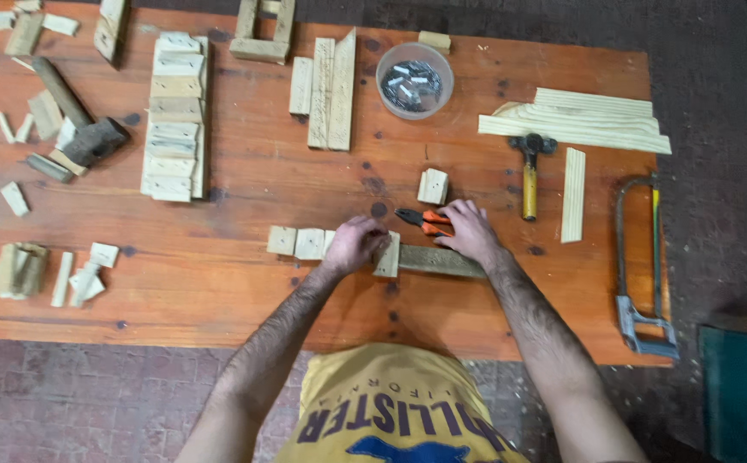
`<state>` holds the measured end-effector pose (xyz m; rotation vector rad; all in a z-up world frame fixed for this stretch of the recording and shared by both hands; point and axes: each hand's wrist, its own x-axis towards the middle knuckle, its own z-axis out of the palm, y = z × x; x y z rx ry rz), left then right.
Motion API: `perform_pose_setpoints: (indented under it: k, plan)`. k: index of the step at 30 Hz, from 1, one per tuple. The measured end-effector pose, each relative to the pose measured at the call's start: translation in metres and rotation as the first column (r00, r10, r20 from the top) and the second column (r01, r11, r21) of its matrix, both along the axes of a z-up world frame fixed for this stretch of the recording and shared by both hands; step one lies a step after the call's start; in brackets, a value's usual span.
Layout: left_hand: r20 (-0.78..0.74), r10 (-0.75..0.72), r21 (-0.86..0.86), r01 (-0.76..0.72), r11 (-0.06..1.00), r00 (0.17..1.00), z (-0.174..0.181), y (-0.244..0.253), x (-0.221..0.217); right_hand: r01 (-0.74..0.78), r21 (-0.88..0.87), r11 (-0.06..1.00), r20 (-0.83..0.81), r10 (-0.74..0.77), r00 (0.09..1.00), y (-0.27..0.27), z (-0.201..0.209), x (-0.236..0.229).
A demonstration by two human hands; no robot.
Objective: The person assembles small wooden blocks into a connected structure on a workbench. They repeatedly pick up blocks, align them, and use pliers to insert metal fasteners, building a linear chain of joined pieces.
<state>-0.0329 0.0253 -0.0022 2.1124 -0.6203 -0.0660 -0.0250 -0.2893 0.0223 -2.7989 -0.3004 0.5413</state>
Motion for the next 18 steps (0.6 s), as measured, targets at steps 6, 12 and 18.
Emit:
perform_pose_setpoints:
  k: [6, 12, 18]
  plan:
    - [-0.039, 0.045, -0.011, -0.045, 0.999, 0.998, 0.01, -0.016, 0.0, 0.041, 0.324, 0.945, 0.094, -0.075, 0.993, 0.032, 0.03, -0.011]
    - [-0.011, 0.09, 0.049, -0.09, 0.995, 0.996, 0.009, -0.036, 0.01, 0.058, 0.622, 0.781, -0.015, -0.063, 0.998, 0.07, 0.021, -0.005]
    - [0.019, 0.049, -0.074, -0.048, 0.996, 0.999, 0.02, -0.036, 0.029, 0.23, 0.654, 0.721, -0.098, -0.22, 0.971, 0.068, 0.019, 0.013]
